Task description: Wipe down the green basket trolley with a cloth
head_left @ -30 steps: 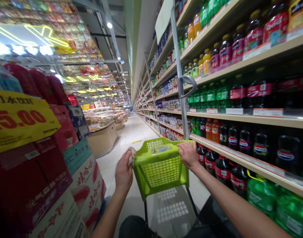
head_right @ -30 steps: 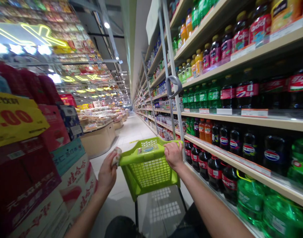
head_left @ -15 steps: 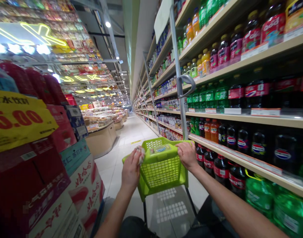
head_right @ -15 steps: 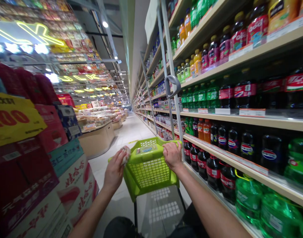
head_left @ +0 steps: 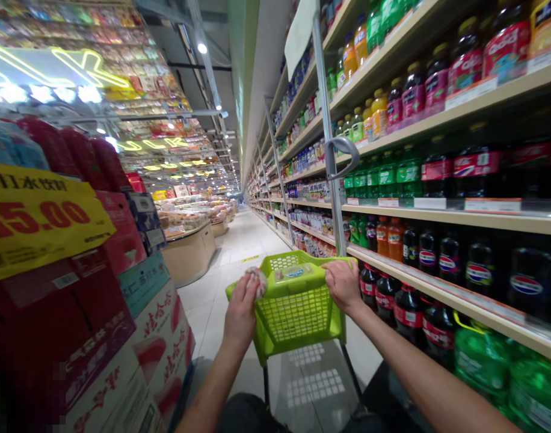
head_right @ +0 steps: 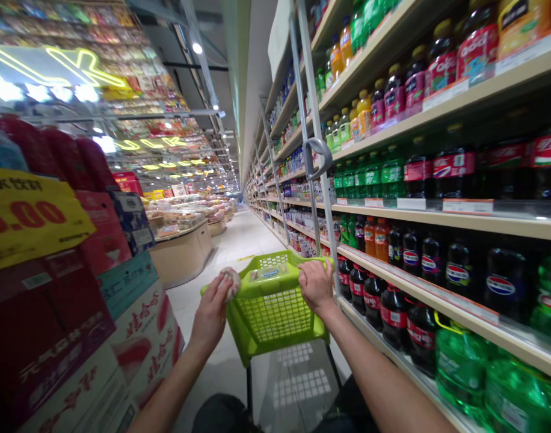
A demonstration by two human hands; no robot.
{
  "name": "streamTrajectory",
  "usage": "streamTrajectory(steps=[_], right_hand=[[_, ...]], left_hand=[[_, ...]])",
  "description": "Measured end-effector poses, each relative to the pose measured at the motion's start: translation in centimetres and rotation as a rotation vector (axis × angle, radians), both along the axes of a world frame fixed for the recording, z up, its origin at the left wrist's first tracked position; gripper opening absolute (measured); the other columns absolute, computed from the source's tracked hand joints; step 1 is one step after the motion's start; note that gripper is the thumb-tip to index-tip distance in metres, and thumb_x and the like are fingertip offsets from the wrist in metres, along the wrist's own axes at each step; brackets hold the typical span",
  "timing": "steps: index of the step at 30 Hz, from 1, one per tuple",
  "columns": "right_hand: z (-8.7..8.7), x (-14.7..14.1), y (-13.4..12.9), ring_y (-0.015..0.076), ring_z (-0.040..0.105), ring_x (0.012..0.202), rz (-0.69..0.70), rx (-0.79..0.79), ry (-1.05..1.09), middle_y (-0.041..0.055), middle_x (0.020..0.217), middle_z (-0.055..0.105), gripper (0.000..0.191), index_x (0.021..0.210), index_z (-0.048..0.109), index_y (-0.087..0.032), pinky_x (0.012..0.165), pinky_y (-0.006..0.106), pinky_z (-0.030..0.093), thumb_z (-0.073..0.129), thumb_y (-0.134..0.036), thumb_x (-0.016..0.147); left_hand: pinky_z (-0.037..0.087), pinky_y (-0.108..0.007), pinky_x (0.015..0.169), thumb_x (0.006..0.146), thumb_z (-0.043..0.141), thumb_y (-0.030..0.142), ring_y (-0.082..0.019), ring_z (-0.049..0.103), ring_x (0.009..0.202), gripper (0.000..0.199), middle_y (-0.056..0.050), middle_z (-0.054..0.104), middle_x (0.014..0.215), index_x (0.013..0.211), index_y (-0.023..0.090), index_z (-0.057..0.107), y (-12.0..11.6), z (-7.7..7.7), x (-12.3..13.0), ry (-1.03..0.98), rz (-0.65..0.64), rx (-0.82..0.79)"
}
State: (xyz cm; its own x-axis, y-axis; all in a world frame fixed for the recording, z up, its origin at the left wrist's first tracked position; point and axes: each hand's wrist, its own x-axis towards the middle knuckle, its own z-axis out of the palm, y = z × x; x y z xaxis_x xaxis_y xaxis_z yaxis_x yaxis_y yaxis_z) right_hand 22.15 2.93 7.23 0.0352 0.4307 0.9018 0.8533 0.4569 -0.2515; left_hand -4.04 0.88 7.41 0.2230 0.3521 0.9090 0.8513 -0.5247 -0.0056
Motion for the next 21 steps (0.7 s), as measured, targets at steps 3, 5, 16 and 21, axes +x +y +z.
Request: streamTrajectory(steps=[3, 5, 16, 21], right_hand=[[-0.1, -0.2, 0.1, 0.0204, 0.053, 0.09, -0.019, 0.006, 0.012, 0.0034, 0.086, 0.065, 0.027, 0.083, 0.06, -0.021, 0.097, 0.046, 0.02, 0.034, -0.023, 0.085], [0.1, -0.3, -0.1, 0.0213, 0.054, 0.089, -0.029, 0.01, 0.017, 0.004, 0.086, 0.065, 0.027, 0.084, 0.061, -0.02, 0.097, 0.048, 0.021, 0.034, -0.023, 0.084], [2.9, -7.3, -2.5, 0.0263, 0.042, 0.116, 0.27, -0.11, -0.16, 0.0127, 0.126, 0.049, 0.044, 0.124, 0.047, -0.02, 0.096, 0.047, 0.032, 0.046, -0.03, 0.081], [3.7, -10.3, -2.6, 0.0278, 0.039, 0.118, 0.28, -0.149, -0.296, 0.0122, 0.127, 0.047, 0.041, 0.111, 0.057, -0.022, 0.096, 0.046, 0.033, 0.062, -0.022, 0.07]], left_hand=[[0.04, -0.042, 0.099, 0.087, 0.034, 0.016, -0.023, 0.043, 0.12, 0.035, -0.012, 0.049, 0.127, 0.118, 0.018, 0.05, -0.2, 0.1, 1.5, 0.03, -0.02, 0.022], [0.038, -0.043, 0.101, 0.088, 0.033, 0.015, -0.022, 0.039, 0.124, 0.036, -0.013, 0.049, 0.127, 0.119, 0.017, 0.049, -0.2, 0.2, 4.4, 0.07, -0.053, 0.036], [0.025, -0.06, 0.099, 0.07, 0.059, 0.034, -0.034, 0.035, 0.125, 0.067, -0.019, 0.04, 0.135, 0.128, 0.011, 0.036, -1.3, 2.9, 4.6, 0.14, 0.199, -0.371], [0.023, -0.054, 0.1, 0.071, 0.056, 0.033, -0.028, 0.049, 0.109, 0.047, -0.011, 0.058, 0.115, 0.115, 0.016, 0.05, -2.0, 3.1, 1.1, 0.214, 0.294, -0.383]])
